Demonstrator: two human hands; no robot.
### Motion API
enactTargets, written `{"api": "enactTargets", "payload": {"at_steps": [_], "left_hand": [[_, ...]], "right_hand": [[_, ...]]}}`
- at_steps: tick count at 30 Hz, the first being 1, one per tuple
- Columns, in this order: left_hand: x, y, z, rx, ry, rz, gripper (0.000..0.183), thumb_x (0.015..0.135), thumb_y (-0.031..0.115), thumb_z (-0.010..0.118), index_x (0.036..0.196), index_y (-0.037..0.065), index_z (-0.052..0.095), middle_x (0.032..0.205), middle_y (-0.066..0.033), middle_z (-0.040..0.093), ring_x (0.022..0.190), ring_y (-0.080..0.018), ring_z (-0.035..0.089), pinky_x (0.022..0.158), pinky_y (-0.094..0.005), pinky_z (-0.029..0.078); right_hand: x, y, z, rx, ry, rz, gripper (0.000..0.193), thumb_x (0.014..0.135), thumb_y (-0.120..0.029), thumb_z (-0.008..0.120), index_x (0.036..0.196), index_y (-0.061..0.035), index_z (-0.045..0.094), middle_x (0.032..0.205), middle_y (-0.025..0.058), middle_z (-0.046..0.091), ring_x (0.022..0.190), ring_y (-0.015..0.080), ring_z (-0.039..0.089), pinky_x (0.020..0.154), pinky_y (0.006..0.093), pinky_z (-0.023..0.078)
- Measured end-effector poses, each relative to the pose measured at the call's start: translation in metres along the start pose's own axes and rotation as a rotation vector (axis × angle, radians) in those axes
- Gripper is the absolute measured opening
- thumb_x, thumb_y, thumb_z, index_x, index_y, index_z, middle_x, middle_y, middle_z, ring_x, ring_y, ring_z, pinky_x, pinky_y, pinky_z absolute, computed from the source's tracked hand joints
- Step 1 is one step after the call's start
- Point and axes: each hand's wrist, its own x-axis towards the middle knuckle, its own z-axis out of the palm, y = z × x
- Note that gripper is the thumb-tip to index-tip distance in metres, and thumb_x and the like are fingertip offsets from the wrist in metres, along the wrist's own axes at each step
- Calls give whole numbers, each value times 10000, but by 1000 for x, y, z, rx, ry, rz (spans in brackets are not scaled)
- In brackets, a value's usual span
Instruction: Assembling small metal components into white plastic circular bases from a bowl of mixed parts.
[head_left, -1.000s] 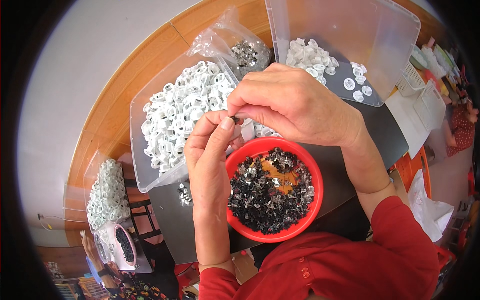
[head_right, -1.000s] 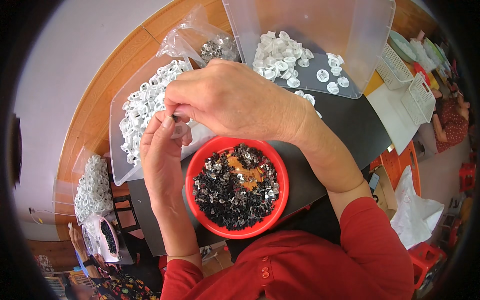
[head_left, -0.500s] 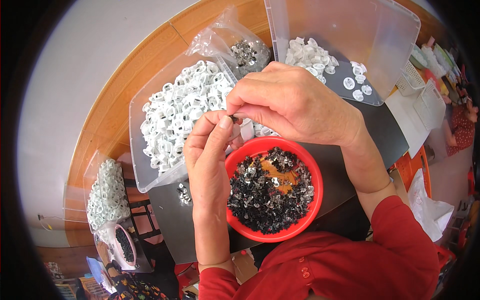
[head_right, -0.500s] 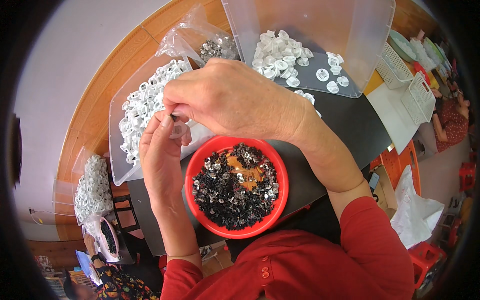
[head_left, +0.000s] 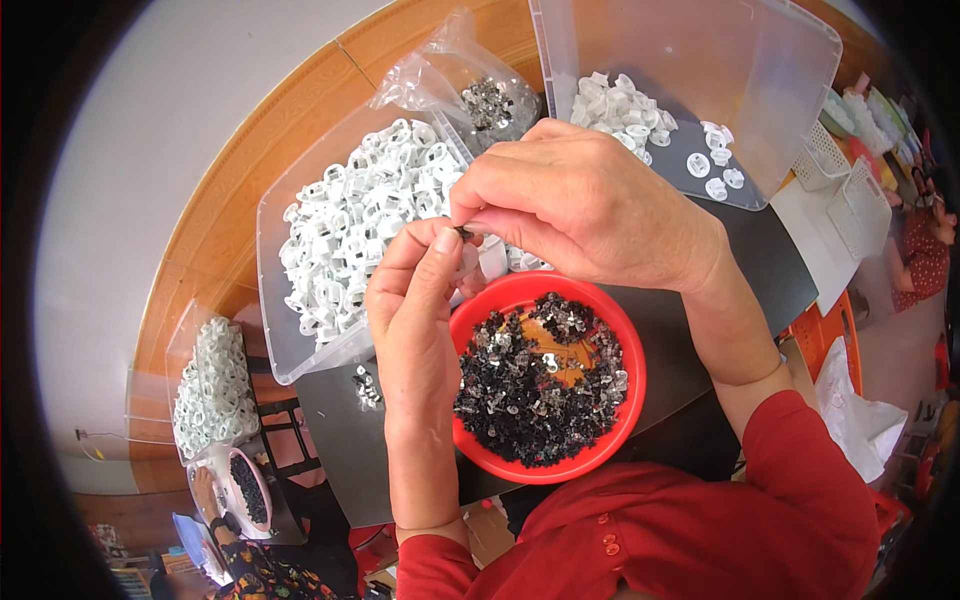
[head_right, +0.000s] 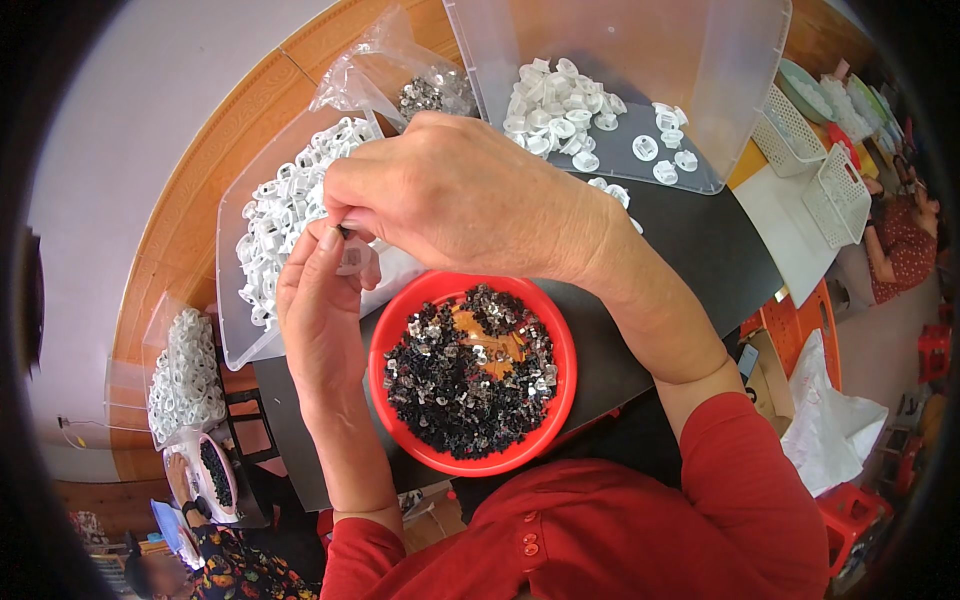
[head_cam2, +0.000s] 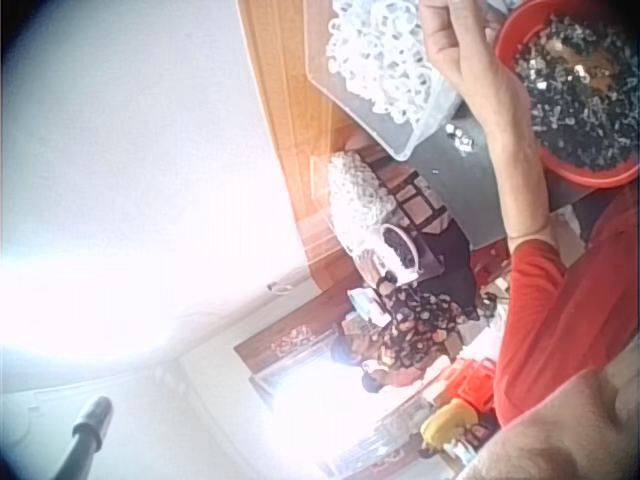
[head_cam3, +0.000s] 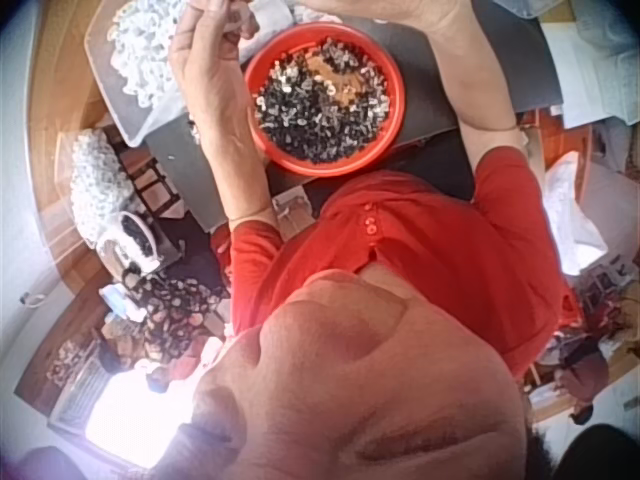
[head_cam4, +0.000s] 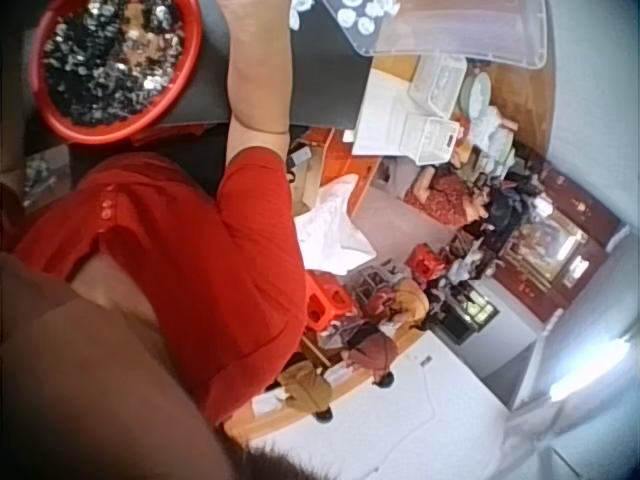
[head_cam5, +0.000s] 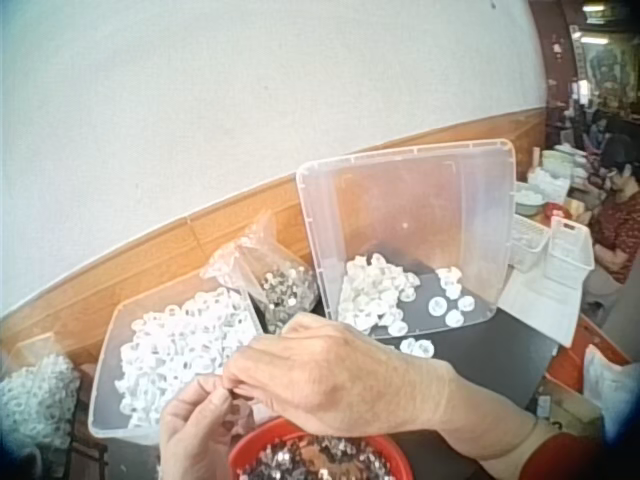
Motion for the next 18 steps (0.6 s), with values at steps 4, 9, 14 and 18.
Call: {"api": "enactTargets", "payload": {"at_steps": [4,9,14,18], "left_hand": [[0,0,1,6,-8,1,139,924,155,573,949,20,591,795,-10,577,673,-69,466,639,-210,388],[4,-3,3,-6,-8,-4,139,925,154,569,948,18,586,780,-3,565,665,-68,462,633,-210,385],[6,-2,-1,21,-3,-6,133,926,162,572,938,31,599,779,8,577,665,-49,484,613,-194,401],[1,4,-5,14,-21,-76,105,911,171,604,940,70,609,811,38,576,683,-26,488,636,-182,418]], "right_hand": [[-1,0,0,0,-2,-2,80,853,-146,597,836,-78,559,702,58,598,676,262,608,657,368,441],[-3,5,0,-26,4,-14,78,849,-144,599,839,-77,561,707,58,604,673,263,608,658,369,441],[4,5,0,-49,-4,-47,74,830,-108,611,874,-60,576,743,62,607,734,252,615,677,366,443],[12,-4,-6,-113,-55,-51,112,789,-43,639,893,-36,597,789,82,620,765,258,609,695,366,448]]}}
